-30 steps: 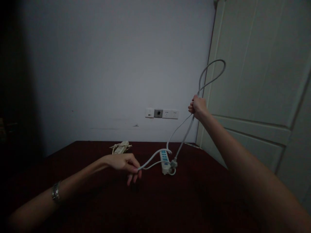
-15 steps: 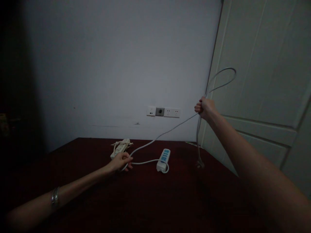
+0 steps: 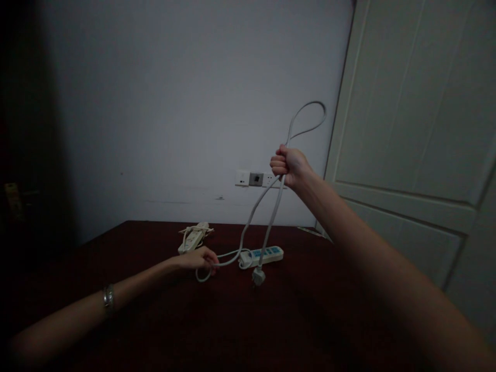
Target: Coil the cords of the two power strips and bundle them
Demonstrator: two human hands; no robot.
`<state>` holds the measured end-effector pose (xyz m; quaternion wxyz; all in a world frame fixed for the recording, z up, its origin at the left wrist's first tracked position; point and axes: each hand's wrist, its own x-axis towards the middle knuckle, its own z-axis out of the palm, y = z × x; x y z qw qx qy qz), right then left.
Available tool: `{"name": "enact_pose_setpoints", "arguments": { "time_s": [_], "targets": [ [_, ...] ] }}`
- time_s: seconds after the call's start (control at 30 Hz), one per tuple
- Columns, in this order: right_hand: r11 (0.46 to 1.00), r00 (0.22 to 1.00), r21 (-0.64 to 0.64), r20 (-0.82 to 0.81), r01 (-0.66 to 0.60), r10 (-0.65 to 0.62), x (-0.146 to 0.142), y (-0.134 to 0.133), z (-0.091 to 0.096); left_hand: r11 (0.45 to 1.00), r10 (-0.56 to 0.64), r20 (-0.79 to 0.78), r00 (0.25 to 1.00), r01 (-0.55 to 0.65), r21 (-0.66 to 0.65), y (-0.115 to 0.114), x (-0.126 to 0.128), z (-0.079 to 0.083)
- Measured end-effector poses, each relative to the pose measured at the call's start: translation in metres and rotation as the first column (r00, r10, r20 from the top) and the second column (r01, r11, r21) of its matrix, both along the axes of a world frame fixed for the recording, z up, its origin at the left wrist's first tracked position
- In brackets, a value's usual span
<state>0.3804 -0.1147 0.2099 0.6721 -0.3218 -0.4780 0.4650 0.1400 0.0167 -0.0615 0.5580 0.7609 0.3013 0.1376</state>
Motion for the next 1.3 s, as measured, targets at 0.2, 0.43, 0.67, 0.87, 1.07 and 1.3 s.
{"name": "enact_pose_setpoints", "arguments": {
  "time_s": [0.2, 0.43, 0.67, 0.87, 1.07, 1.3],
  "targets": [
    [0.987, 0.984, 0.024, -0.083, -0.158, 0.16, -0.046, 0.001, 0.005, 0.885, 0.142, -0.167, 0.976, -0.049, 0.462, -0.029, 0.015, 0.024],
    [0.99, 0.982, 0.022, -0.126, -0.141, 0.142, -0.062, 0.0, 0.005, 0.796, -0.147, -0.089, 0.985, 0.171, 0.581, -0.102, -0.007, 0.06],
    [0.991, 0.952, 0.077, -0.277, -0.113, 0.13, -0.086, 0.0, -0.003, 0.876, -0.472, 0.034, 0.881, 0.473, -0.094, -0.175, 0.015, 0.07],
    [0.991, 0.926, 0.104, -0.36, -0.083, 0.116, -0.094, -0.012, -0.01, 0.759, 0.171, 0.574, 0.801, 0.264, -0.595, -0.151, 0.032, 0.081],
    [0.994, 0.95, 0.089, -0.3, -0.063, 0.087, -0.091, -0.029, -0.034, 0.756, 0.628, 0.604, 0.49, -0.202, -0.622, -0.126, 0.019, 0.098],
    [1.0, 1.0, -0.011, 0.003, -0.009, 0.009, -0.102, -0.026, -0.083, 0.85, 0.504, 0.768, 0.396, -0.384, -0.36, -0.098, 0.016, 0.14]
  ]
}}
